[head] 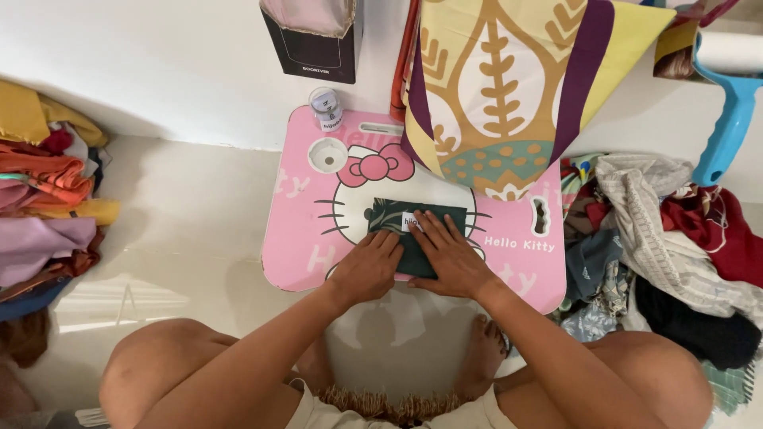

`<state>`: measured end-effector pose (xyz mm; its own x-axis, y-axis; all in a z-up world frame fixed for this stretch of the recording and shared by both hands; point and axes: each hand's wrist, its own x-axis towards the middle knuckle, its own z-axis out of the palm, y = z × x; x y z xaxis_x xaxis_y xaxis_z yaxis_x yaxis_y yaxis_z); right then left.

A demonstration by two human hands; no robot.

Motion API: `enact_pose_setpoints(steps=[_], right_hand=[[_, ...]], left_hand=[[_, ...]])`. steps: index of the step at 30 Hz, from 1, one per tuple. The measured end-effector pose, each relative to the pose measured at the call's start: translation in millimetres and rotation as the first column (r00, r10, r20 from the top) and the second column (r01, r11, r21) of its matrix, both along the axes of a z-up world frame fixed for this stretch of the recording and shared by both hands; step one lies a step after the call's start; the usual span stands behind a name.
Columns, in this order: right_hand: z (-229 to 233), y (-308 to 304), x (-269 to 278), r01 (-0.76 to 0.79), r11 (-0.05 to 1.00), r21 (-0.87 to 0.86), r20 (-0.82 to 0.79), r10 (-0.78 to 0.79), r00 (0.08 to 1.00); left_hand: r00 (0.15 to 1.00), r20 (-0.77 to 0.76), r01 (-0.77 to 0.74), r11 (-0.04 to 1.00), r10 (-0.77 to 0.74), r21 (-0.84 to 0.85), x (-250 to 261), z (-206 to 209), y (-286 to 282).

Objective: Using a lint roller to remove debris from small pieces of cloth and organizing them on a small table.

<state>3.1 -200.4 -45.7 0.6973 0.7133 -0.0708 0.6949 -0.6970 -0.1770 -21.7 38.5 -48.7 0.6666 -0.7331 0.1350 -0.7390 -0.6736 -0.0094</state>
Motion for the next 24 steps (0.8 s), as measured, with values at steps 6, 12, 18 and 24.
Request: enact_pose_setpoints(steps=[6,12,18,24], right_hand=[[-4,1,-4,0.039,0.997,0.068,0.050,-0.042,0.998],[-4,6,-6,0.060,0.998,0.003,0.018,-0.060,0.998],[3,10,-21,0.127,0.987,-0.098,0.033,-0.124,0.992],[-6,7,-29,0.094,0.979,-0.182,0.037,-0.089,0.995]], left_hand=[[0.999,0.007,-0.050,0.999,0.050,-0.003,-8,16,-3],[0.995,0.046,-0.092,0.995,0.093,-0.028,-9,6,0],[0.994,0.067,-0.087,0.996,0.089,-0.027,-16,8,0],[0.987,0.150,-0.066,0.997,0.058,0.048,-27,19,-2]])
